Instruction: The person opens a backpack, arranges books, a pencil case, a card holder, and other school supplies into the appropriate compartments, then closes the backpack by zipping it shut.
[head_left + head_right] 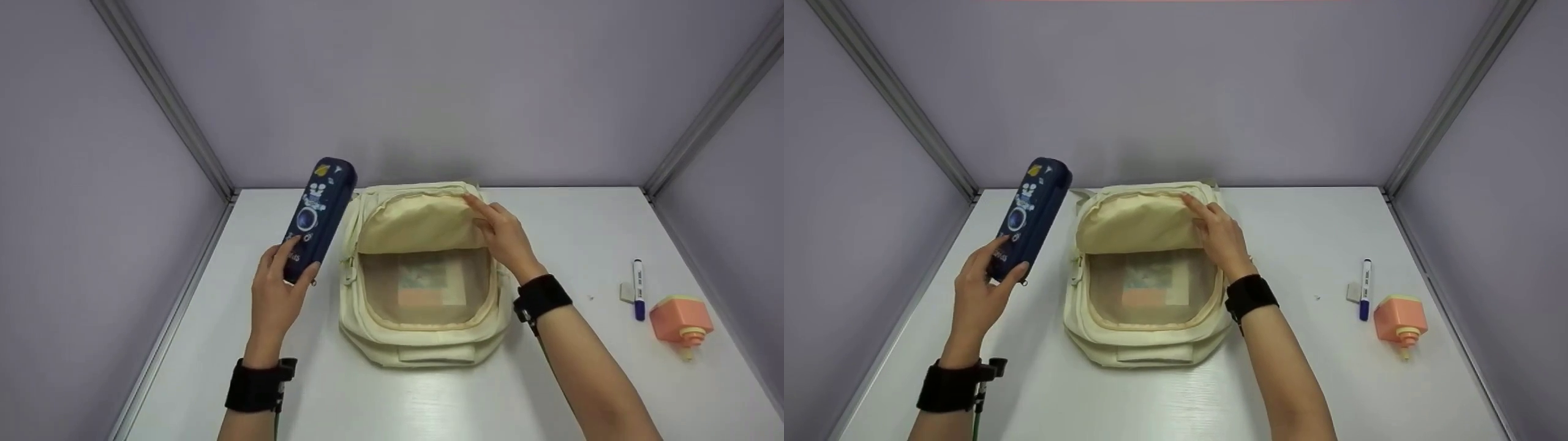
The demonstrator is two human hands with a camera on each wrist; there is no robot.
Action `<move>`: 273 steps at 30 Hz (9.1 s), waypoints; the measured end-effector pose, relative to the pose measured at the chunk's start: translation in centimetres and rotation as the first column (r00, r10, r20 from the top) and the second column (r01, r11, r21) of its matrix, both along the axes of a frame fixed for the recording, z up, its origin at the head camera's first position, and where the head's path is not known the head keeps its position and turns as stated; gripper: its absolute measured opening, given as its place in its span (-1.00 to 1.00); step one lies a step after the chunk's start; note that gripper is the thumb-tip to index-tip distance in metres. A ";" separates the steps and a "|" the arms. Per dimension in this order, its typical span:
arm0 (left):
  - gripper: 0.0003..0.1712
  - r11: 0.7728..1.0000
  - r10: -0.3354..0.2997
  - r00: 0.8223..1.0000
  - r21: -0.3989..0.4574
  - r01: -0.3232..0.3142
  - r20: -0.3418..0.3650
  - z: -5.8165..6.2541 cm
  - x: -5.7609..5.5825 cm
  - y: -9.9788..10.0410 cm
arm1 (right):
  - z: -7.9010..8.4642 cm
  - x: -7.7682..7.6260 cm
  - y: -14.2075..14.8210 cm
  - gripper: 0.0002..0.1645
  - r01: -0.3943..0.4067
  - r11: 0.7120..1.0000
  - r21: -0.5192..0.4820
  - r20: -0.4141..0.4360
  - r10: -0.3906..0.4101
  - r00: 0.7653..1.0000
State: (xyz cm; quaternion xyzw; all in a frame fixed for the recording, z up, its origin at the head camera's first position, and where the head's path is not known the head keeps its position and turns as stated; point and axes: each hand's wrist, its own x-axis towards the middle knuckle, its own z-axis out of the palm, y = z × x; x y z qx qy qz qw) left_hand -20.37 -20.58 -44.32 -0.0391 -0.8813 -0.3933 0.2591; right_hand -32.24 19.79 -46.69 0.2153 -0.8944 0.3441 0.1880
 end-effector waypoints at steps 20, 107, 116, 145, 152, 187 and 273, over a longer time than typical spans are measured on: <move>-0.44 0.855 -0.496 0.868 -0.170 0.491 0.015 -1.1 0.5 2.1 | 0.4 0.0 0.2 -0.32 0.010 1.000 0.013 -0.021 -0.010 1.000; -0.55 0.740 -0.365 0.926 -0.572 0.354 0.100 -7.4 -4.3 12.4 | 2.1 0.8 1.0 -0.34 -0.170 0.982 -0.082 -0.035 0.168 0.985; -0.79 0.833 -0.328 0.913 -0.530 0.158 -0.244 -5.6 -4.3 10.5 | 2.0 0.8 1.2 -0.36 -0.185 0.979 -0.085 -0.059 0.180 0.982; -0.41 0.868 -0.333 0.937 -0.423 0.260 -0.107 -4.4 -8.3 7.8 | 1.4 0.9 1.1 -0.33 -0.128 0.990 -0.061 -0.121 0.120 0.985; -0.38 0.865 -0.334 0.932 -0.438 0.245 -0.138 -4.5 -7.9 7.8 | 1.2 1.2 0.8 -0.32 -0.105 0.993 -0.056 -0.126 0.097 0.987; -0.46 0.883 -0.172 0.984 -0.451 0.133 -0.047 -2.8 -9.3 7.7 | 0.0 7.0 18.7 -0.25 0.464 0.764 0.448 0.291 -0.616 0.732; -0.40 0.908 -0.104 0.975 -0.419 0.013 -0.195 -2.8 -9.7 9.2 | 0.9 7.4 0.9 -0.22 0.256 0.829 -0.497 0.698 0.207 0.685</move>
